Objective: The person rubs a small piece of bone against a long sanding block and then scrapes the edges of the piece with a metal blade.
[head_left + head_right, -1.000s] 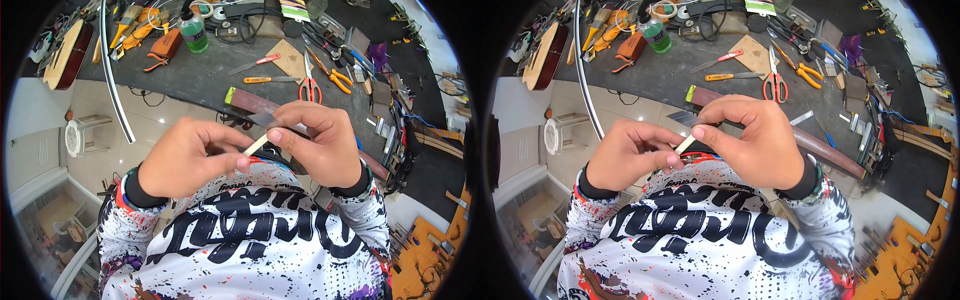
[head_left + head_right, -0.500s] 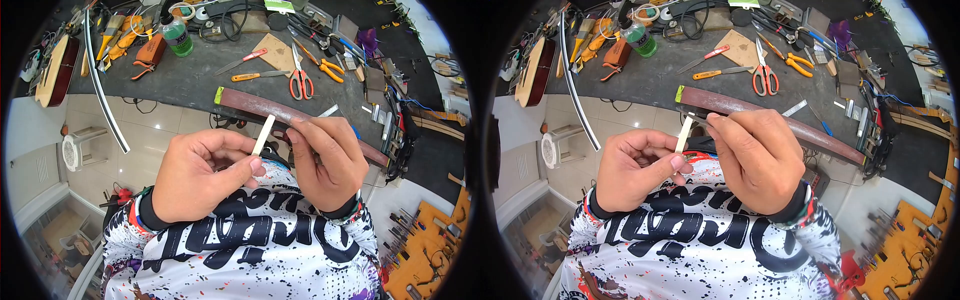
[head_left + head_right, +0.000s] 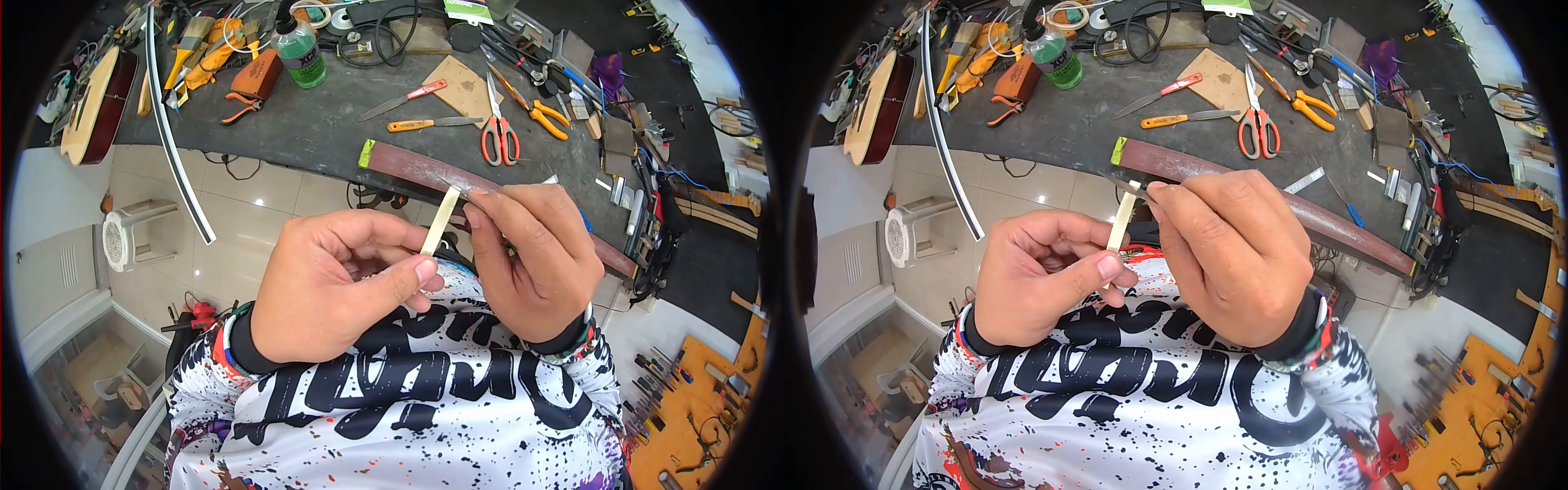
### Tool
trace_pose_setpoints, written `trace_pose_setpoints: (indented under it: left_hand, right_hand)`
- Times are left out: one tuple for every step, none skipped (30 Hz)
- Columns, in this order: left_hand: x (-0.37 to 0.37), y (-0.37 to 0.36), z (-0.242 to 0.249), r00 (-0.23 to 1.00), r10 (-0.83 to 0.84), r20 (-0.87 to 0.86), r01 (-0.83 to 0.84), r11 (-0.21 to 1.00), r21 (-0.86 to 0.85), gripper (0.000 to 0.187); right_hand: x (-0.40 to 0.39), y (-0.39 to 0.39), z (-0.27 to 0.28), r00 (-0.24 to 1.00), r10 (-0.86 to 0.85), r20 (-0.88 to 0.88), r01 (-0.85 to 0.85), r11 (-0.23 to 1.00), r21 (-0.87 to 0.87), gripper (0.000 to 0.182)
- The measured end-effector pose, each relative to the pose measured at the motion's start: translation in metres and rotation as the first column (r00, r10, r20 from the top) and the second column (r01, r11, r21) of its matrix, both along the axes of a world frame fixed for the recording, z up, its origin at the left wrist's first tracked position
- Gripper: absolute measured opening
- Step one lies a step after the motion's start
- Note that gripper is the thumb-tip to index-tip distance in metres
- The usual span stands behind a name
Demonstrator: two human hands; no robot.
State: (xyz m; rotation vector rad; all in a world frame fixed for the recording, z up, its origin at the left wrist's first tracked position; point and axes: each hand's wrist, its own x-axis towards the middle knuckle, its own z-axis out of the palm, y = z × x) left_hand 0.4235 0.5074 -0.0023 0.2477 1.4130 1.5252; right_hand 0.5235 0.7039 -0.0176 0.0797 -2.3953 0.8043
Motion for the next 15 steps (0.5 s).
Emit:
trace_pose_setpoints:
  left_hand:
    - [0.000,0.000,0.000,1.000,0.002,-0.001,-0.002,1.000,-0.001,0.023]
    - [0.000,0.000,0.000,1.000,0.003,-0.001,-0.003,1.000,-0.003,0.022]
    - [0.000,-0.001,0.000,1.000,0.003,0.000,-0.003,1.000,-0.004,0.022]
    - [0.000,-0.001,0.000,1.000,0.004,-0.001,-0.004,1.000,-0.006,0.022]
    - [0.000,-0.001,-0.001,1.000,0.006,-0.007,-0.006,1.000,-0.004,0.022]
    - [0.000,-0.001,-0.002,1.000,0.007,-0.012,-0.008,1.000,-0.003,0.023]
    - [0.000,-0.001,-0.002,1.000,0.007,-0.011,-0.007,1.000,-0.003,0.023]
    - [0.000,-0.001,-0.002,1.000,0.009,-0.014,-0.009,1.000,-0.007,0.023]
    - [-0.001,-0.001,-0.003,1.000,0.010,-0.018,-0.011,1.000,-0.012,0.022]
    - [-0.001,0.000,-0.003,1.000,0.011,-0.018,-0.011,1.000,-0.013,0.022]
    - [-0.001,-0.001,-0.004,1.000,0.023,-0.012,-0.023,1.000,0.005,0.022]
    - [0.000,0.000,-0.005,0.999,0.034,-0.006,-0.034,0.999,0.024,0.022]
    - [0.000,-0.001,-0.005,0.999,0.033,-0.006,-0.033,0.999,0.024,0.022]
    - [0.000,-0.001,-0.004,0.999,0.030,-0.016,-0.030,0.999,0.019,0.022]
    - [0.001,-0.001,-0.004,0.999,0.027,-0.026,-0.027,1.000,0.013,0.022]
  right_hand:
    - [0.000,0.000,0.000,1.000,0.003,-0.002,-0.003,1.000,0.008,0.026]
    - [-0.001,0.000,0.000,1.000,0.006,-0.003,-0.006,1.000,0.017,0.026]
    - [-0.001,0.000,0.000,1.000,0.007,-0.003,-0.007,1.000,0.015,0.026]
    - [0.000,-0.001,0.001,1.000,0.012,-0.001,-0.012,1.000,0.022,0.027]
    - [0.000,-0.001,0.001,1.000,0.017,0.000,-0.017,0.999,0.028,0.027]
    - [0.001,-0.002,0.001,1.000,0.017,0.000,-0.017,0.999,0.028,0.027]
    - [0.002,-0.004,0.001,0.999,0.043,0.004,-0.043,0.998,0.038,0.027]
    - [0.003,-0.005,0.000,0.998,0.068,0.008,-0.069,0.997,0.048,0.028]
    - [0.004,-0.006,-0.001,0.995,0.096,0.007,-0.097,0.994,0.050,0.029]
    - [0.006,-0.008,0.000,0.995,0.097,0.007,-0.097,0.994,0.049,0.029]
    - [0.009,-0.010,0.001,0.993,0.117,0.029,-0.119,0.991,0.060,0.029]
    - [0.011,-0.011,0.002,0.989,0.137,0.051,-0.140,0.988,0.071,0.029]
    - [0.012,-0.009,0.003,0.986,0.151,0.070,-0.155,0.986,0.060,0.030]
    - [0.011,-0.008,0.006,0.986,0.149,0.070,-0.154,0.986,0.061,0.030]
    - [0.008,-0.005,0.008,0.992,0.118,0.044,-0.121,0.991,0.054,0.030]
